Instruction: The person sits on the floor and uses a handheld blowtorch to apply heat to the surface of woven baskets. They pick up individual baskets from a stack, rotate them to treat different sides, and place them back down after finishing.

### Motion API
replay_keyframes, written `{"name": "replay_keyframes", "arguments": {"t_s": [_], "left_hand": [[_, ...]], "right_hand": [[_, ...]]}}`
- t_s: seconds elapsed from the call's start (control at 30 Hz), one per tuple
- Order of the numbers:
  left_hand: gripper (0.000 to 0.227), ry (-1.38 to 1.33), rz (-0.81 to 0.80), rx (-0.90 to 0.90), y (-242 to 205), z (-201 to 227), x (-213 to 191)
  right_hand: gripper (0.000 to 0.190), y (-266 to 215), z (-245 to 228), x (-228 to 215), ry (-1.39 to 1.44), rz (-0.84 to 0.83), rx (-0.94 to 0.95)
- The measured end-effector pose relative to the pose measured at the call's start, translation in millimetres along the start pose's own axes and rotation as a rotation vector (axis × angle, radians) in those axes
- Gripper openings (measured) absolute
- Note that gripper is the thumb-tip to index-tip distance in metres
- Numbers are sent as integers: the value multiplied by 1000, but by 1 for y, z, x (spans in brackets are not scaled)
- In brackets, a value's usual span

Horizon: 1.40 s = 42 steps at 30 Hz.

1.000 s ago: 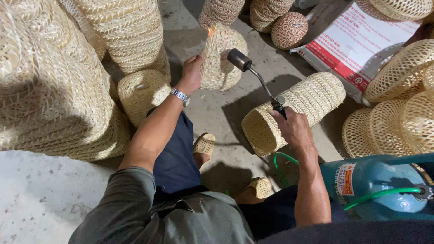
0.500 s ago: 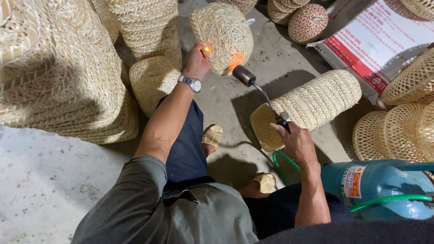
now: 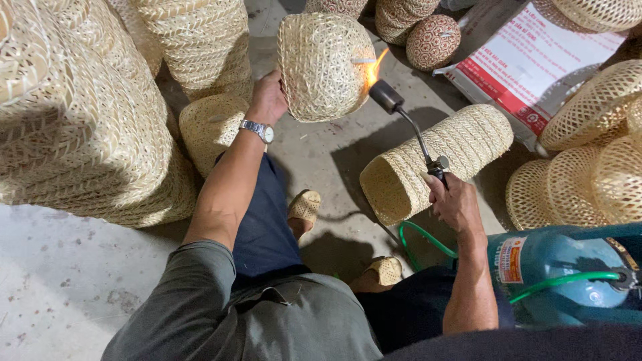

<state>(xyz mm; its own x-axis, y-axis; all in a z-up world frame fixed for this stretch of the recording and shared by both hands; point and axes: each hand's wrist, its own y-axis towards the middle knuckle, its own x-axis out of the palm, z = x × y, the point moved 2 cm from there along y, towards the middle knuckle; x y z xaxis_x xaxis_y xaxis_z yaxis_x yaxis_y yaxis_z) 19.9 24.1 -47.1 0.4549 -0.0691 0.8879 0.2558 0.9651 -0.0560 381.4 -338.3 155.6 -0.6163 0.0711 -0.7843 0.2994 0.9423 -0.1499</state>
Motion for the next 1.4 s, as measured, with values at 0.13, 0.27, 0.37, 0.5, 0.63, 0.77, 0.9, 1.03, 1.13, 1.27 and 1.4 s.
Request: {"name": "replay_keyframes", "arguments": {"t_s": [0.13,0.27,0.37,0.5,0.63,0.77,0.9,1.03,1.13,1.27,1.4], "left_hand": [[38,33,-31,-35,-18,13,21],[39,31,-4,-67,-22,20,27],[36,69,-48,-78,-22,23,32],[23,216,-32,12,-28,24,30],[19,327,-49,118,-23,18,25],[19,469,-131,307,-31,19,37],[20,994,-113,296,-79,27,89],[20,1462,-240,437,-109,19,129],[17,1760,-421,779,-114,0,132],[8,2090,-639,1137,-116,-18,120],[18,2204,-755,1274,-130,-32,125]], "right_hand": [[47,-12,1,4,-43,-127,8],[47,-11,8,3,-60,-90,112],[49,-3,13,-16,22,-12,139],[54,-6,15,-45,123,2,60],[51,-13,7,-49,125,-73,-4],[50,-18,0,-40,-23,-21,105],[51,-19,0,-34,-25,13,94],[44,-16,4,-33,-58,69,81],[50,-17,8,-37,13,93,33],[48,-17,9,-34,-27,107,13],[51,-8,-2,-34,-54,163,8]]}}
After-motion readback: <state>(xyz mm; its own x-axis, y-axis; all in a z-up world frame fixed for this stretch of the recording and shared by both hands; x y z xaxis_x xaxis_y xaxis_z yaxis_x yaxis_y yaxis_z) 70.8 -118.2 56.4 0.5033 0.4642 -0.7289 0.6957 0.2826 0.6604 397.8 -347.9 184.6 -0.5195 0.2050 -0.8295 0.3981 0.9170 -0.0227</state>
